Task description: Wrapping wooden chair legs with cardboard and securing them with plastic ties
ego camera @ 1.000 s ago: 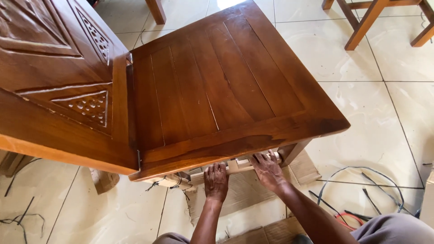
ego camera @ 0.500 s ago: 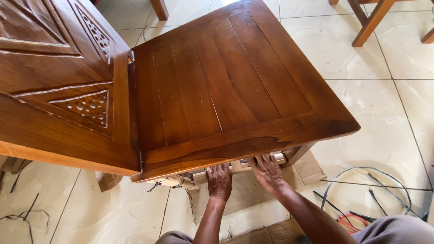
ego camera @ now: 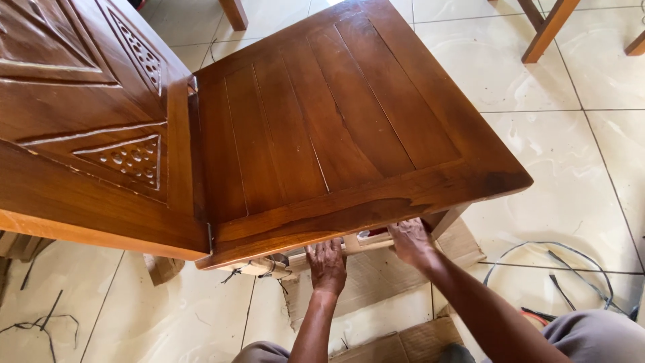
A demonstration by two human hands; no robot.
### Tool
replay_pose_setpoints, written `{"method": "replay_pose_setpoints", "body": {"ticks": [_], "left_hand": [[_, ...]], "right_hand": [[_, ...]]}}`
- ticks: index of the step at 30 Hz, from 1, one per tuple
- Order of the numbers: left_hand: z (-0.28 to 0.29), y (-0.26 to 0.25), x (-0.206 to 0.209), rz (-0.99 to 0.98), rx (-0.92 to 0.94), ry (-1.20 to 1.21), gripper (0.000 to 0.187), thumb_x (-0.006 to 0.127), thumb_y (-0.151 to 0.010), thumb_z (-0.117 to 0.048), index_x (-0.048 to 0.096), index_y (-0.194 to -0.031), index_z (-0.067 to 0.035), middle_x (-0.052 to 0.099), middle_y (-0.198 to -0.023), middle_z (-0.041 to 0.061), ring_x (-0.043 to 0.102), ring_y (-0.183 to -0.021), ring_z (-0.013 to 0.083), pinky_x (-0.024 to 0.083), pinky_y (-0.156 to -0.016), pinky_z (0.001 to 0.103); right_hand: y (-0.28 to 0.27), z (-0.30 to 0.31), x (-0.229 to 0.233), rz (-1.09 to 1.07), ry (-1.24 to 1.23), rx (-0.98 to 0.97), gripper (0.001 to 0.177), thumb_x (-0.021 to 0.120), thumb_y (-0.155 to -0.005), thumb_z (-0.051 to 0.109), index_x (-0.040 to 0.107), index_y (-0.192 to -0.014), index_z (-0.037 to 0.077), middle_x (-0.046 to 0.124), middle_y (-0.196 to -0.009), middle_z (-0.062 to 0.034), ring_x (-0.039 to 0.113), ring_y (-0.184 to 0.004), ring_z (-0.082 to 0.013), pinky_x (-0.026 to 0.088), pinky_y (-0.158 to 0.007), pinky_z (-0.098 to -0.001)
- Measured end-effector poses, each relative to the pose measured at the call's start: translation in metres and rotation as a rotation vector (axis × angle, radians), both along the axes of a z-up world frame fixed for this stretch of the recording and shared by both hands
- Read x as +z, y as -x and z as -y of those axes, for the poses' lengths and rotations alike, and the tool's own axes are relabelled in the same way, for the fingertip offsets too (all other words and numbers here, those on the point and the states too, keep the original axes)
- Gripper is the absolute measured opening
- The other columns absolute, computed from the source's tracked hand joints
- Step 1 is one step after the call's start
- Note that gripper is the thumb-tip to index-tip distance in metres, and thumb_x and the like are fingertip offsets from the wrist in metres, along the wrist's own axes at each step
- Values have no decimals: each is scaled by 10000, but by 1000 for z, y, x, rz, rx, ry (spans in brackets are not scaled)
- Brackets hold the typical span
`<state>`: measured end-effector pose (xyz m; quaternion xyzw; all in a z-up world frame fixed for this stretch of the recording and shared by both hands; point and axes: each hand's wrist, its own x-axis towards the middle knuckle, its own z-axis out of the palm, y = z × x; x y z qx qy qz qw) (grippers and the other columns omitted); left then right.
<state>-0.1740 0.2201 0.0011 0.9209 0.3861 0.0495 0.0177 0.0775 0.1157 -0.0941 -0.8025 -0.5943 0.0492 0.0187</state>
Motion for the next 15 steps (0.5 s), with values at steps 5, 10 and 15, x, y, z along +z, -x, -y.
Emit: {"method": "replay_pose_setpoints", "body": {"ticks": [5,10,15], "left_hand": [[0,2,-1,45,-17,-44,329,689,-869,-286,548,-1142,-167,625,-1069,73,586,-1119,262,283,-1136,607],[-3,6,-9,92,-39,-52,383,693,-852,-310,519,-1172,-190,565,-1059,45,555,-1107,243,281,-1146,571],[3,4,10,115,-22,-28,450,744,-809,-290,492,-1168,-188,541,-1045,44,555,-1065,239,304,-1128,540]], "right_hand": [[24,13,108,-288,98,-19,948,810,-816,514,358,-1587,197,455,-1553,-232,350,-1493,-454,250,-1216,-586],[28,12,143,-311,79,41,893,794,-809,516,403,-1555,219,509,-1498,-238,461,-1413,-455,256,-1172,-664],[21,8,117,-255,-38,69,816,772,-824,438,426,-1541,259,538,-1450,-241,526,-1354,-462,296,-1138,-660]]}}
